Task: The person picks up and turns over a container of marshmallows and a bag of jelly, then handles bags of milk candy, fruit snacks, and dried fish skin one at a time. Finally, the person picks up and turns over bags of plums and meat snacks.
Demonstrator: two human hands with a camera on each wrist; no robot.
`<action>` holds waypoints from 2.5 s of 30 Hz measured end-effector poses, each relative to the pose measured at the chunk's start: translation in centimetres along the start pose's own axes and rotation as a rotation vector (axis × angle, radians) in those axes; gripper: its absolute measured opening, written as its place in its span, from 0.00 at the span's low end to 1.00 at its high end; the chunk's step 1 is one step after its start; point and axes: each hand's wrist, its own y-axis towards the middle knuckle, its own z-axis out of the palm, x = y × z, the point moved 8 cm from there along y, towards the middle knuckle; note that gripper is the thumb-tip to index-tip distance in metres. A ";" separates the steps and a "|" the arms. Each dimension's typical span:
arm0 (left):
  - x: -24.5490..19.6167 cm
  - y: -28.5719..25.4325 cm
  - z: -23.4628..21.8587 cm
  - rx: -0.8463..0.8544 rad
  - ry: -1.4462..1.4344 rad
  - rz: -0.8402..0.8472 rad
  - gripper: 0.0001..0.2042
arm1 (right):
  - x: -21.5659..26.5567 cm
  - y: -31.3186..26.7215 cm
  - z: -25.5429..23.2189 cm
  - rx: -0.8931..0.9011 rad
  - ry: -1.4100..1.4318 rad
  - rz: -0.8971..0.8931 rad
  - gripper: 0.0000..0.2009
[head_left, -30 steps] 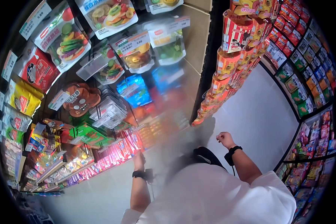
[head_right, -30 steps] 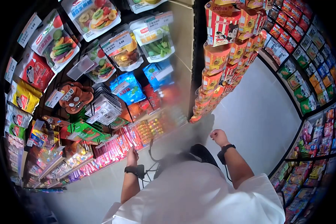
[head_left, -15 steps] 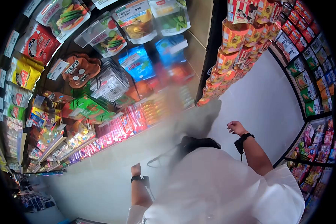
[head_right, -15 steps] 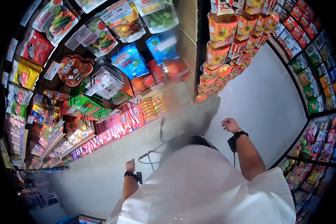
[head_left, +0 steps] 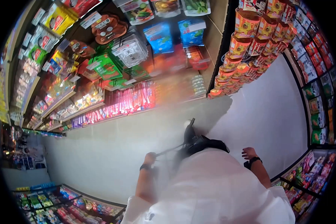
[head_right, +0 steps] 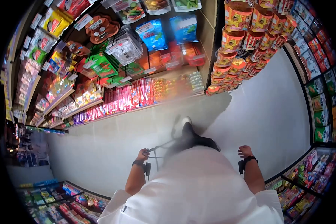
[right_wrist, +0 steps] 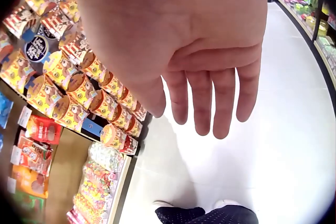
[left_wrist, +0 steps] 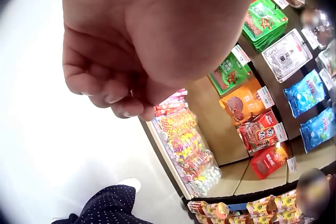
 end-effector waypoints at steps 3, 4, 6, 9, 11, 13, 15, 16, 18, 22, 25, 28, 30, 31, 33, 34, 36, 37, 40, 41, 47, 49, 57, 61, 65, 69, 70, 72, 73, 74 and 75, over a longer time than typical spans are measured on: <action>2.6 -2.4 1.7 -0.018 0.156 0.166 0.06 | -1.9 -0.6 0.0 0.022 0.011 -0.001 0.17; 3.3 -3.4 2.1 -0.047 0.207 0.157 0.05 | -2.0 -1.0 0.2 0.025 0.009 -0.005 0.17; 5.0 -5.5 3.0 -0.083 0.137 -0.102 0.05 | -2.2 -1.6 0.6 0.040 -0.003 0.002 0.17; 10.9 -7.8 4.4 -0.149 0.018 -0.329 0.04 | -2.3 -1.9 1.2 0.052 -0.026 -0.027 0.18; 12.0 -9.3 4.9 -0.192 0.075 -0.218 0.07 | -2.0 -2.0 1.7 0.070 -0.057 -0.054 0.18; 11.6 -10.7 5.0 -0.226 0.061 0.056 0.09 | -1.7 -2.0 2.2 0.091 -0.070 -0.067 0.18; 9.9 -12.3 5.2 -0.264 0.594 0.223 0.13 | -1.3 -2.2 3.1 0.112 -0.099 -0.071 0.19; 10.1 -13.0 4.9 -0.254 0.523 0.145 0.13 | -1.2 -2.2 3.6 0.115 -0.132 -0.064 0.18; 10.3 -14.1 4.5 -0.245 0.371 -0.009 0.13 | -0.6 -2.3 4.5 0.124 -0.209 -0.059 0.18; 17.0 -13.6 5.1 -0.219 0.517 0.207 0.15 | 1.3 -1.1 7.2 0.261 -0.176 -0.167 0.15; 19.9 -14.3 4.2 -0.288 0.322 -0.191 0.14 | 6.0 1.8 11.0 0.234 -0.292 -0.146 0.14; 21.1 -15.9 2.5 -0.340 0.337 -0.282 0.14 | 11.4 1.2 16.6 0.223 -0.381 -0.140 0.13; 22.9 -17.5 1.0 -0.380 0.365 -0.322 0.14 | 14.7 0.7 20.9 0.239 -0.437 -0.161 0.12; 24.4 -18.7 0.5 -0.408 0.375 -0.343 0.14 | 16.1 0.5 22.9 0.251 -0.465 -0.175 0.12; 26.4 -22.4 -1.0 -0.544 0.207 -0.393 0.14 | 18.9 0.3 27.4 0.290 -0.521 -0.223 0.11; 27.8 -24.6 -1.1 -0.634 0.143 -0.420 0.14 | 20.1 0.1 30.0 0.323 -0.552 -0.250 0.11; 29.8 -29.4 -0.8 -0.813 0.015 -0.477 0.14 | 22.0 -0.4 35.4 0.393 -0.622 -0.309 0.10; 31.0 -31.7 0.1 -0.855 -0.121 -0.596 0.14 | 22.7 -0.8 38.2 0.435 -0.656 -0.337 0.10; 33.8 -38.0 3.3 -0.938 -0.438 -0.910 0.18 | 24.0 -2.1 46.6 0.532 -0.756 -0.404 0.09; 23.2 -41.5 0.0 -0.975 -0.375 -0.963 0.18 | 24.3 -2.8 49.6 0.560 -0.797 -0.426 0.09; 29.6 -44.3 11.0 -1.054 -0.483 -0.871 0.14 | 22.8 -7.6 63.0 0.689 -1.082 -0.463 0.08; 29.3 -44.7 15.0 -1.160 -0.862 -0.954 0.14 | 22.8 -8.5 65.7 0.694 -1.181 -0.457 0.09; 21.9 -46.3 28.3 -1.430 -1.199 -1.309 0.15 | 23.2 -11.8 77.5 0.700 -1.711 -0.458 0.13; 8.0 -48.2 26.2 -1.651 -1.364 -1.656 0.19 | 22.7 -16.0 84.7 0.796 -1.807 -0.521 0.11; 3.5 -46.0 30.5 -1.793 -1.474 -1.844 0.20 | 18.9 -19.8 90.8 0.944 -1.849 -0.557 0.10; 2.0 -41.6 34.9 -1.891 -1.596 -1.888 0.20 | 15.5 -22.0 93.3 1.041 -1.979 -0.544 0.11; 1.5 -40.8 35.1 -1.896 -1.604 -1.898 0.20 | 14.5 -22.3 93.7 1.064 -2.013 -0.546 0.11; 0.1 -39.8 35.6 -1.895 -1.608 -1.918 0.20 | 13.2 -22.1 93.4 1.071 -2.063 -0.525 0.10; -0.4 -39.1 36.2 -1.891 -1.626 -1.946 0.20 | 12.7 -22.1 93.2 1.070 -2.090 -0.519 0.10; -0.4 -38.2 36.9 -1.898 -1.636 -1.966 0.20 | 12.0 -22.4 93.4 1.075 -2.108 -0.519 0.10; -0.6 -38.1 36.9 -1.907 -1.644 -1.982 0.20 | 11.6 -22.3 93.3 1.077 -2.114 -0.531 0.11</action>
